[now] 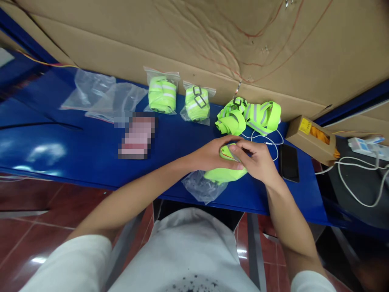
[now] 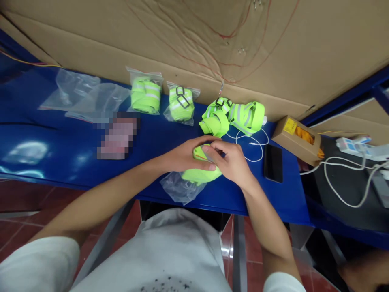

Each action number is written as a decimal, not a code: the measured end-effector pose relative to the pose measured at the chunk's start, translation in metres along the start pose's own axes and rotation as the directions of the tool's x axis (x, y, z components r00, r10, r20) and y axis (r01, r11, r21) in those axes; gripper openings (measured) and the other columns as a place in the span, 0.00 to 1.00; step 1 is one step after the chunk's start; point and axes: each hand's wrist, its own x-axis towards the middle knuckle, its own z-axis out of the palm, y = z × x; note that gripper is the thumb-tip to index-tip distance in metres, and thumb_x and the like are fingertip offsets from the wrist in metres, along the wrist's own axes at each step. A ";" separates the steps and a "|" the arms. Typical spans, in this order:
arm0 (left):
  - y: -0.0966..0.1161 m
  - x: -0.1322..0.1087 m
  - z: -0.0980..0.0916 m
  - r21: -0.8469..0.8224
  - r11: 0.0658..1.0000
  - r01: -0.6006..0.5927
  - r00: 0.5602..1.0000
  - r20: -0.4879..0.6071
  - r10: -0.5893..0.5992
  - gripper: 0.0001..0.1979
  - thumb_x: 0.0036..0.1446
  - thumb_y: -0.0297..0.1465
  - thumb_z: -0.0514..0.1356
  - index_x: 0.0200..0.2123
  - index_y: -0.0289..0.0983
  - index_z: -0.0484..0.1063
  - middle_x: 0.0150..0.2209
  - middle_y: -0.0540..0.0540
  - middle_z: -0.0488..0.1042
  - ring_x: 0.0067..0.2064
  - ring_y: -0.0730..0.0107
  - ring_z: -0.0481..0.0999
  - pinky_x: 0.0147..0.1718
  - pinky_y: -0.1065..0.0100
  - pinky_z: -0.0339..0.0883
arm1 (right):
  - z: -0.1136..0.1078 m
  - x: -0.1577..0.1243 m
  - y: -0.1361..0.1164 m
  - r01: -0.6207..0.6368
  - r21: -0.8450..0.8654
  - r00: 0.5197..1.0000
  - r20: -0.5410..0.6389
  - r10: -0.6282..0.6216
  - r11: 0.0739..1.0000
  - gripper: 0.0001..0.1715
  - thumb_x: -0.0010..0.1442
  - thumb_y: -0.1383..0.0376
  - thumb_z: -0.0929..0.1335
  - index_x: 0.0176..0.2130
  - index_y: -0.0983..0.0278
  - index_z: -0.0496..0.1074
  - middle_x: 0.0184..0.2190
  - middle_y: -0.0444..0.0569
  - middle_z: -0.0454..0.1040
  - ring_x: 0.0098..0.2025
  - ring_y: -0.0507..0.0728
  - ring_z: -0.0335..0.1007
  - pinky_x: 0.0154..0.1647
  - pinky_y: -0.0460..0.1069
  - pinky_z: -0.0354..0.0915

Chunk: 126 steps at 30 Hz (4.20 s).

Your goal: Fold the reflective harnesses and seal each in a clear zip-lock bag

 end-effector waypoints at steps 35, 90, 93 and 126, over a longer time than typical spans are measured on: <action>-0.021 -0.007 -0.035 -0.572 0.778 0.260 0.939 -0.040 -0.342 0.28 0.54 0.47 0.73 0.50 0.32 0.82 0.50 0.36 0.83 0.49 0.54 0.83 0.52 0.59 0.71 | 0.003 0.017 0.053 -0.195 0.481 0.959 -0.090 0.269 0.854 0.24 0.56 0.44 0.77 0.31 0.62 0.75 0.21 0.42 0.74 0.23 0.51 0.66 0.27 0.47 0.63; -0.019 -0.017 -0.017 -0.244 0.964 0.108 0.973 -0.175 -0.153 0.35 0.66 0.58 0.55 0.54 0.33 0.81 0.48 0.39 0.83 0.51 0.53 0.81 0.52 0.62 0.71 | 0.013 0.009 0.051 -0.216 0.441 0.956 -0.083 0.280 0.871 0.10 0.54 0.58 0.72 0.30 0.61 0.71 0.24 0.40 0.66 0.27 0.51 0.58 0.31 0.47 0.53; -0.019 -0.017 -0.016 -0.194 0.976 0.102 0.976 -0.169 -0.136 0.35 0.67 0.58 0.54 0.53 0.34 0.81 0.50 0.40 0.83 0.54 0.53 0.79 0.54 0.62 0.69 | 0.014 0.009 0.051 -0.233 0.443 0.959 -0.045 0.281 0.866 0.11 0.53 0.57 0.73 0.30 0.61 0.71 0.24 0.40 0.67 0.27 0.51 0.58 0.30 0.47 0.53; -0.026 -0.011 -0.032 -0.109 0.987 0.119 0.874 -0.459 -0.156 0.26 0.54 0.54 0.69 0.38 0.35 0.79 0.36 0.43 0.81 0.38 0.62 0.78 0.33 0.67 0.72 | 0.020 0.012 0.063 -0.255 0.536 0.940 -0.057 0.336 0.805 0.22 0.53 0.46 0.75 0.33 0.62 0.76 0.23 0.41 0.71 0.25 0.51 0.63 0.27 0.46 0.57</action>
